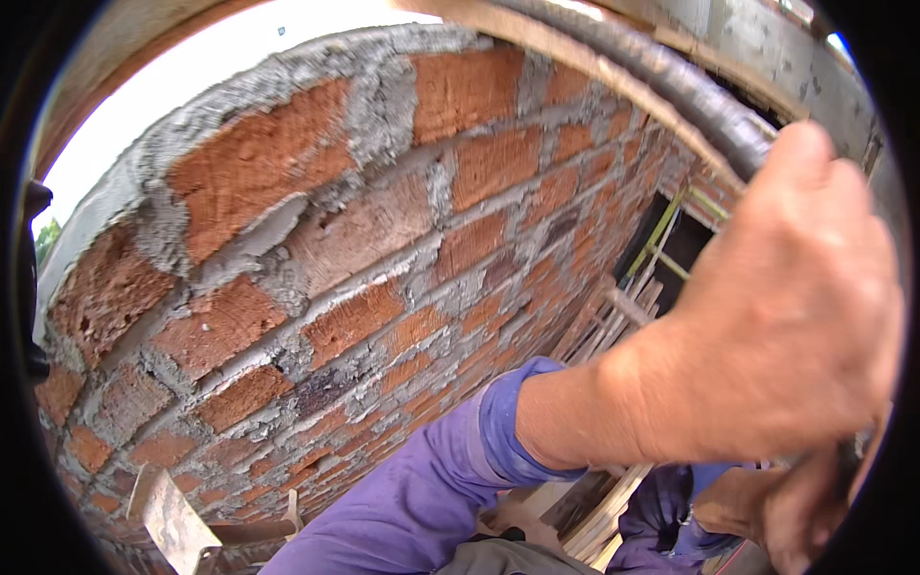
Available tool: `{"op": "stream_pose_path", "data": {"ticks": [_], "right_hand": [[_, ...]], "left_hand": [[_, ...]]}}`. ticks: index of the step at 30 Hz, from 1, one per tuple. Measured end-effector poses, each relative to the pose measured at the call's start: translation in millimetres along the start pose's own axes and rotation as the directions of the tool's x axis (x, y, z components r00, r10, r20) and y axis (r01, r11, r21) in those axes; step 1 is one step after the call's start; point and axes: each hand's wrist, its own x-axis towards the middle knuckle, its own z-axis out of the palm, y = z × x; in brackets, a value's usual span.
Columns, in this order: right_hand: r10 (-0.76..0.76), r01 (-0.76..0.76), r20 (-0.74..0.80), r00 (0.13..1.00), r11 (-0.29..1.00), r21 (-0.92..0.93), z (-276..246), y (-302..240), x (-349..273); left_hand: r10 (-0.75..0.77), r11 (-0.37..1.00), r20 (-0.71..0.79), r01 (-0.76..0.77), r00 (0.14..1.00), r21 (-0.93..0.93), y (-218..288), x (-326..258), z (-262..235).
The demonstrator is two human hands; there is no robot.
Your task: The person positions a long steel rebar along the top of a brick wall, aligning it with a wooden form. They use both hands to lift, slide, and adjust the rebar into place along the wall's edge. The rebar remains in position against the form by the end of the clip.
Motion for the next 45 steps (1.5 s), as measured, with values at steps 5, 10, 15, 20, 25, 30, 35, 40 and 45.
{"op": "stream_pose_path", "data": {"ticks": [5,10,15,20,25,30,35,40,45], "right_hand": [[0.152,-0.160,0.058,0.987,0.967,0.199,24.9,-14.6,21.1],[0.080,-0.076,-0.007,0.997,0.968,0.239,11.3,-8.7,19.7],[0.097,-0.112,0.162,0.982,0.990,0.089,6.6,-6.1,32.9],[0.204,-0.231,0.377,0.904,0.973,0.027,27.5,-4.5,68.0],[0.211,-0.181,0.362,0.908,0.977,-0.115,22.4,-25.2,68.0],[0.046,-0.019,0.353,0.934,0.997,-0.080,-5.4,-36.5,44.9],[-0.097,0.097,0.110,0.989,0.995,0.010,-2.3,-22.6,34.9],[0.012,-0.036,0.158,0.987,0.988,0.148,3.3,-23.7,29.1],[0.022,-0.038,0.156,0.987,0.994,0.100,16.4,-15.5,24.5]], "left_hand": [[-0.053,0.994,0.187,0.033,0.981,0.105,9.4,31.2,-18.0],[0.025,0.995,0.036,-0.029,0.999,0.093,-2.5,13.6,-2.0],[0.155,0.980,-0.009,-0.153,0.988,0.129,-33.0,18.4,-11.7],[0.005,0.941,0.065,-0.027,0.998,0.337,-90.0,35.5,-31.2],[0.131,0.965,0.053,-0.139,0.990,0.222,-109.9,34.5,-33.2],[0.168,0.965,-0.038,-0.156,0.985,0.211,-107.1,33.5,-49.0],[0.173,0.963,-0.051,-0.158,0.984,0.217,-110.2,27.1,-46.9],[0.131,0.976,-0.055,-0.120,0.990,0.179,-112.9,18.3,-39.8],[0.098,0.978,-0.045,-0.088,0.994,0.187,-106.8,16.9,-43.3]]}}
